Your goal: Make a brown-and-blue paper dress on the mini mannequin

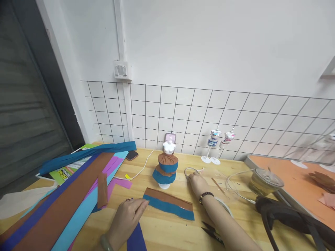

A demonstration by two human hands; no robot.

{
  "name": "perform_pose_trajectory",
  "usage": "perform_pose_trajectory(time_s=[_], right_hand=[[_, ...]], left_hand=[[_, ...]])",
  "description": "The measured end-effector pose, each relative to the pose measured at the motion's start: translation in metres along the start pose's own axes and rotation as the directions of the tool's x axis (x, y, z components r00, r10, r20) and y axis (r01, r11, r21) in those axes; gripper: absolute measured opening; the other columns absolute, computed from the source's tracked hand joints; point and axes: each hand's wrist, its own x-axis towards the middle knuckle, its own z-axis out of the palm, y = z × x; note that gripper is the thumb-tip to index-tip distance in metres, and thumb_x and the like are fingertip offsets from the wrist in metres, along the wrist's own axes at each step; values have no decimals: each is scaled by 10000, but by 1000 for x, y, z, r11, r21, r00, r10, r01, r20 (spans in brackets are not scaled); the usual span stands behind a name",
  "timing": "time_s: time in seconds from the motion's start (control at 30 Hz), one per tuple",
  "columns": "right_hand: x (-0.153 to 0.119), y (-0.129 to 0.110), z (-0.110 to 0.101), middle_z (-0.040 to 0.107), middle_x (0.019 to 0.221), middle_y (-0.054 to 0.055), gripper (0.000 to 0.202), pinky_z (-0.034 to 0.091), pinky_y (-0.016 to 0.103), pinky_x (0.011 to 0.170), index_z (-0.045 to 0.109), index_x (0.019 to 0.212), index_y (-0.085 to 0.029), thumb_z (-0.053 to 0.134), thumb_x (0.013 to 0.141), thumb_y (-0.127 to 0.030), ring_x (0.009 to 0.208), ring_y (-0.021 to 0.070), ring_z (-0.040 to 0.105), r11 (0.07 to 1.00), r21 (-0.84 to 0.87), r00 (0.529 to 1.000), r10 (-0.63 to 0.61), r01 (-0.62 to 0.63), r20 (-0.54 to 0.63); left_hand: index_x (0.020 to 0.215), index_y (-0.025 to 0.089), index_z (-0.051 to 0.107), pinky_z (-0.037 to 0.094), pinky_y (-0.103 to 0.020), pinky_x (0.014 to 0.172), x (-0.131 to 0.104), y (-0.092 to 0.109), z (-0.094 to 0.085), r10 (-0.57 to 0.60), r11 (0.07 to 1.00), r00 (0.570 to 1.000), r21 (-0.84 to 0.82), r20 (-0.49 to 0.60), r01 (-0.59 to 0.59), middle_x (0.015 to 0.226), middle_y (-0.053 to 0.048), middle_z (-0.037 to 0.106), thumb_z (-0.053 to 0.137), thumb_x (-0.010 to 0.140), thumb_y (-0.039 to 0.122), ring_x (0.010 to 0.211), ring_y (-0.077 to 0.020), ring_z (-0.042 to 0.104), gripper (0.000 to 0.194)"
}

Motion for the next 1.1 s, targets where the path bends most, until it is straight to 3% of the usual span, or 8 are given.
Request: perform_pose_trajectory(time_s=[0.1,0.37,0.5,0.63,0.73,0.8,0.87,1.1], right_hand=[[1,7,-4,584,1174,69,276,511,400,805,561,1150,-187,541,901,-304,963,199,605,990,133,997,57,-50,-47],[-25,25,-45,609,1094,62,287,526,373,742,556,1136,-159,539,902,-323,884,180,624,835,542,972,196,-97,-128],[-53,27,-68,606,806,9,313,500,288,605,585,895,-163,471,904,-454,641,118,578,764,641,973,195,-73,-121],[-76,17,-83,508,621,-19,400,445,273,524,526,668,-195,563,774,-579,525,119,474,761,643,979,187,-90,-84],[-84,4,-87,472,569,-27,409,398,262,502,531,633,-191,584,749,-580,515,119,434,800,590,984,170,-107,-52],[-85,-4,-89,462,549,-31,418,378,254,501,529,609,-192,575,748,-584,510,117,419,832,545,989,145,-101,-39],[-82,-10,-90,484,552,-27,433,377,251,510,528,593,-195,564,736,-602,510,119,422,863,498,993,115,-81,-37],[-72,-21,-87,576,594,1,445,410,264,555,561,647,-196,483,773,-615,556,146,494,947,319,998,-11,29,-59]], left_hand=[[773,211,669,432,-262,641,0,4,-2,17,1000,991,13,136,-19,701,-48,711,326,944,305,672,-189,667,394],[718,194,639,378,-236,566,1,10,-2,26,1000,985,-20,168,-22,642,-32,674,330,943,276,610,-157,632,392],[735,188,646,393,-234,585,-2,13,-1,45,999,979,-20,200,-41,683,-36,690,359,931,242,649,-162,642,352],[768,192,660,431,-247,640,-3,30,6,114,993,951,-21,289,-113,705,-36,692,381,914,196,685,-169,636,315],[805,207,657,457,-276,714,3,55,25,230,973,901,-55,368,-226,787,-40,692,519,845,245,796,-207,626,149],[937,173,627,465,-309,802,11,73,46,416,904,792,-106,446,-414,938,-83,680,520,840,261,937,-238,597,169],[1083,117,566,450,-336,883,22,89,70,486,863,736,-123,472,-491,1115,-140,624,482,841,219,1085,-260,536,275],[1215,24,451,427,-454,911,55,110,137,451,876,752,-78,482,-475,1264,-223,488,455,763,103,1193,-340,422,459]])
